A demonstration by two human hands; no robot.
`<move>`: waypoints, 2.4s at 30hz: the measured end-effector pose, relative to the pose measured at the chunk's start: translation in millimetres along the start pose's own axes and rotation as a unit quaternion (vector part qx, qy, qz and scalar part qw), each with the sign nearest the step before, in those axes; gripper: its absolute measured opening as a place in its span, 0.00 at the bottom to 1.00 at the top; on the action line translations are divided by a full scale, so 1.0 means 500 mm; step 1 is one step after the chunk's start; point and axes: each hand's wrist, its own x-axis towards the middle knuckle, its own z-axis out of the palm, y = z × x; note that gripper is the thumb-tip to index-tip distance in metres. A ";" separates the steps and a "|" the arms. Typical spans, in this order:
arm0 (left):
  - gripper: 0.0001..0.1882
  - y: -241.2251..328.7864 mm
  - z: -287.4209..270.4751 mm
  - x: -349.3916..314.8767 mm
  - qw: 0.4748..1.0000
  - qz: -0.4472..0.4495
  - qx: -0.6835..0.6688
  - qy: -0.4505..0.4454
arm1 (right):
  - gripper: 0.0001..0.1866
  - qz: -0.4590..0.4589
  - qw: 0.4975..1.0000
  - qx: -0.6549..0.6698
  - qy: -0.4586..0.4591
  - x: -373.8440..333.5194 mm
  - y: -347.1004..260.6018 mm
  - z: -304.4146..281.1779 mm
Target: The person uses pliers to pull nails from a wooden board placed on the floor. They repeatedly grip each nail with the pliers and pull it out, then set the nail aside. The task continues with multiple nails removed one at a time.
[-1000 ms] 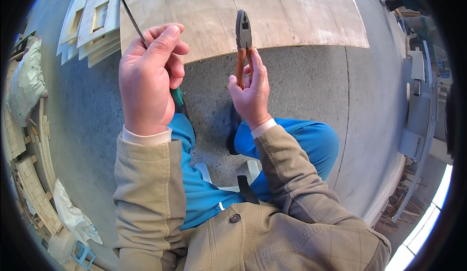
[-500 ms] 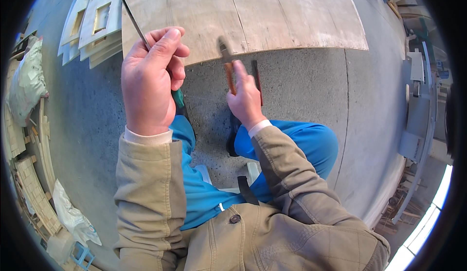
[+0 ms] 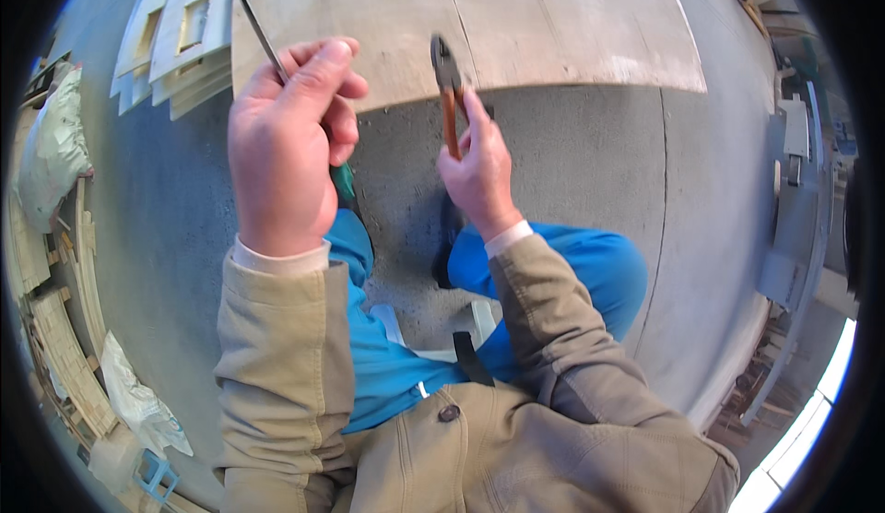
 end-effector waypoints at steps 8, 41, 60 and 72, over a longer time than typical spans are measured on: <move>0.10 0.003 0.005 0.004 1.000 -0.002 0.000 0.012 | 0.49 0.002 1.000 -0.016 -0.018 -0.004 -0.004 0.008; 0.10 -0.006 0.008 0.006 0.999 0.014 0.025 0.013 | 0.29 0.367 0.641 0.591 -0.323 -0.064 -0.017 -0.037; 0.12 -0.007 0.000 0.007 0.999 0.011 0.037 0.011 | 0.33 0.333 0.498 0.742 -0.301 -0.040 0.045 0.054; 0.12 -0.010 -0.003 0.006 0.999 0.014 0.044 0.000 | 0.27 0.317 0.494 0.755 -0.293 -0.035 0.069 0.060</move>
